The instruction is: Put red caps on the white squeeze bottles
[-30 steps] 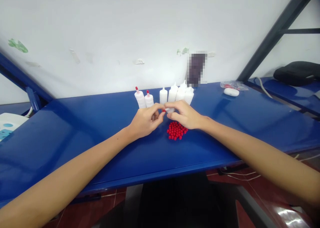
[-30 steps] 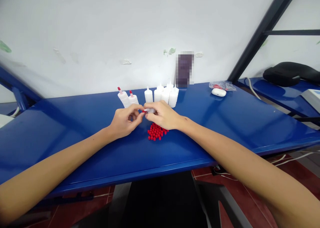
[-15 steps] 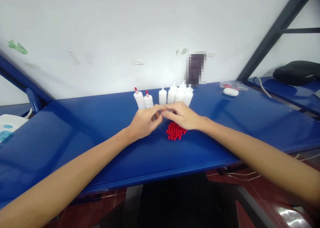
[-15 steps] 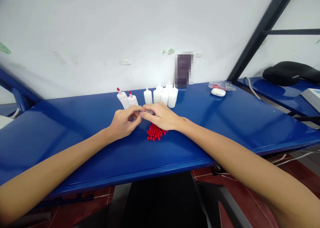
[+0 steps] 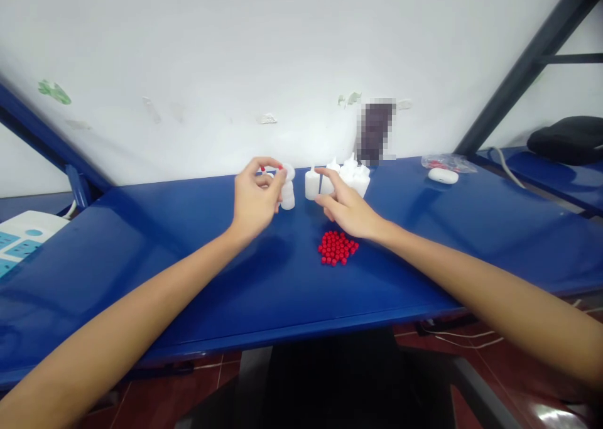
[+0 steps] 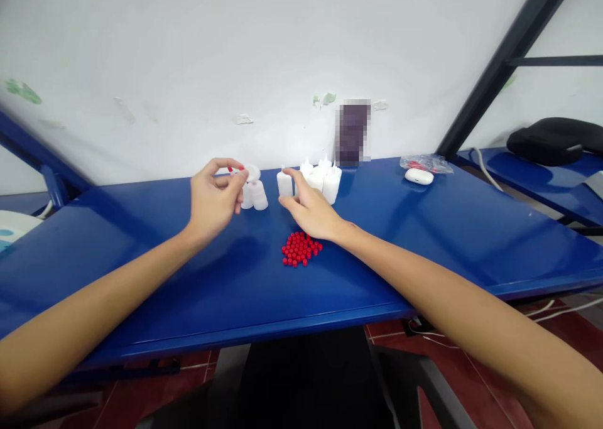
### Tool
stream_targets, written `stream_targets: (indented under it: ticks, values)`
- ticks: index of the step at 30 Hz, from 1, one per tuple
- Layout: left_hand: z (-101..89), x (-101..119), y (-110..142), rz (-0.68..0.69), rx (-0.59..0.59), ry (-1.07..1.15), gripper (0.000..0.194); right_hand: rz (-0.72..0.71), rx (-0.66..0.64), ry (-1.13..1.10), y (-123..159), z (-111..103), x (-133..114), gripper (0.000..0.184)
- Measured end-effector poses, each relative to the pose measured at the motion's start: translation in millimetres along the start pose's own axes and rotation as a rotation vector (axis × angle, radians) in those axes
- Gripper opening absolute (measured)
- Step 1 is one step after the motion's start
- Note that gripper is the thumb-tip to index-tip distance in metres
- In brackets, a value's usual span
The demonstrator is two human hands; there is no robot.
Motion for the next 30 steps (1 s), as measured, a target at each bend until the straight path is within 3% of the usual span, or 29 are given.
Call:
stream_targets:
  ticks: [4,10,17,21,23,25,28,30]
  values:
    - [-13.4,-2,-20,-0.087,0.067,-0.05,0.012,0.097,0.074,-0.031,-8,-2,14,0.068]
    - [-7.1,-17,-22,-0.118,0.034,-0.039,0.017,0.16,0.025,-0.062,-21,2,21,0.071]
    - [-4.6,-19,-19,-0.066,0.03,-0.107,0.02,0.066,0.097,-0.025,-24,-4,12,0.03]
    - [-4.8,-14,-13,-0.004,0.067,-0.12,0.027,-0.028,0.167,0.036,-20,-9,3,0.024]
    - [-5.8,-4,-5,0.062,0.1,-0.084,0.019,-0.066,0.193,0.001,-18,-9,0,0.022]
    - [1.5,11,6,0.184,0.024,-0.086,0.02,-0.082,0.189,-0.089,-17,-7,0,0.019]
    - [29.2,31,29,0.415,-0.295,-0.204,0.032,-0.023,0.08,-0.31,-16,5,6,0.019]
    - [44.1,33,43,0.479,-0.466,-0.28,0.031,0.028,-0.017,-0.433,-15,15,8,0.022]
Point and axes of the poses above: each hand's wrist, its own y-axis away from the middle knuckle, its own z-axis out of the palm, x = y × z, the point moved 7 cm from there along -y, towards the middle knuckle, and after that the axes turned 4 degrees about -z, right-handed, at the moved point
